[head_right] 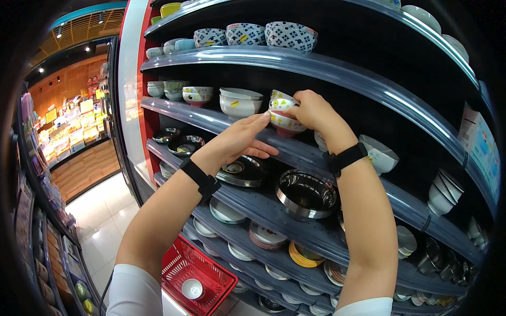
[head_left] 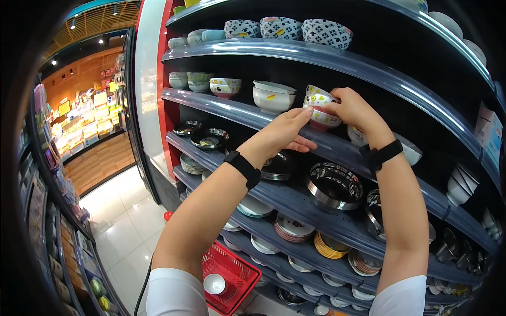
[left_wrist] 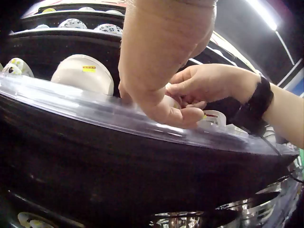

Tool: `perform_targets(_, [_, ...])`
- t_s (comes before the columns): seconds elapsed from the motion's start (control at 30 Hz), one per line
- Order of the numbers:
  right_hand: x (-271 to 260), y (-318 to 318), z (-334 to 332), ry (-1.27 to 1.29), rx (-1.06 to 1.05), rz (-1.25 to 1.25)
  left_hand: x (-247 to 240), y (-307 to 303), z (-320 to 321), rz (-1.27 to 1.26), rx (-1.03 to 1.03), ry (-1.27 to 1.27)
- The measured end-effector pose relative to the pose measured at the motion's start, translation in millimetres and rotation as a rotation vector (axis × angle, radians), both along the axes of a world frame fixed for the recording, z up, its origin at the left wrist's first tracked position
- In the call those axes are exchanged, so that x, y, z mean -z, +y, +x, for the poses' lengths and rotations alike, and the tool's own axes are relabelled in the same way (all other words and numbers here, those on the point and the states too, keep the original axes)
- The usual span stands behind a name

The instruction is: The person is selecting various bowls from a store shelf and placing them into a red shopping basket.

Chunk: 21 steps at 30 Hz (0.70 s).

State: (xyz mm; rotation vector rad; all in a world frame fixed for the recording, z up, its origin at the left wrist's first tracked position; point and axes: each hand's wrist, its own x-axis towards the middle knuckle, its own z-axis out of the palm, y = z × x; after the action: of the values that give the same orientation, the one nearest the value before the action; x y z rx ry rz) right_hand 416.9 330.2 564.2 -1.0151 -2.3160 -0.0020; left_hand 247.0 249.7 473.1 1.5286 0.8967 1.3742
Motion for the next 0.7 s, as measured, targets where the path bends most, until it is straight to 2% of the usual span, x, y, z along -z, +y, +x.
perform_targets(0.27, [5.3, 2.4, -6.8, -0.054, 0.001, 0.109, 6.7, -6.5, -4.4, 0.007, 0.014, -0.013])
perform_targets(0.43, [2.3, -10.9, -11.3, -0.147, 0.128, 0.062, 19.9, -19.4, -22.7, 0.033, 0.060, -0.223])
perform_targets(0.53, [12.2, -20.8, -10.1, -0.074, 0.184, 0.131, 37.9, -28.0, -41.2, 0.070, 0.080, -0.255])
perform_targets(0.57, [15.6, -19.8, -6.8, -0.042, 0.182, 0.270, 46.7, -34.5, -48.0, 0.083, 0.092, -0.259])
perform_targets(0.6, [21.7, -17.5, -6.2, -0.017, 0.168, 0.400, 56.7, -38.1, -55.5, 0.066, 0.073, -0.273])
perform_targets(0.67, [36.6, -29.4, 3.2, 0.108, -0.035, 0.526, 83.0, -60.1, -73.7, 0.044, 0.055, -0.274])
perform_targets(0.7, [50.3, -49.7, 1.5, 0.219, -0.108, 0.428, 100.4, -69.8, -84.0, 0.027, 0.028, -0.271])
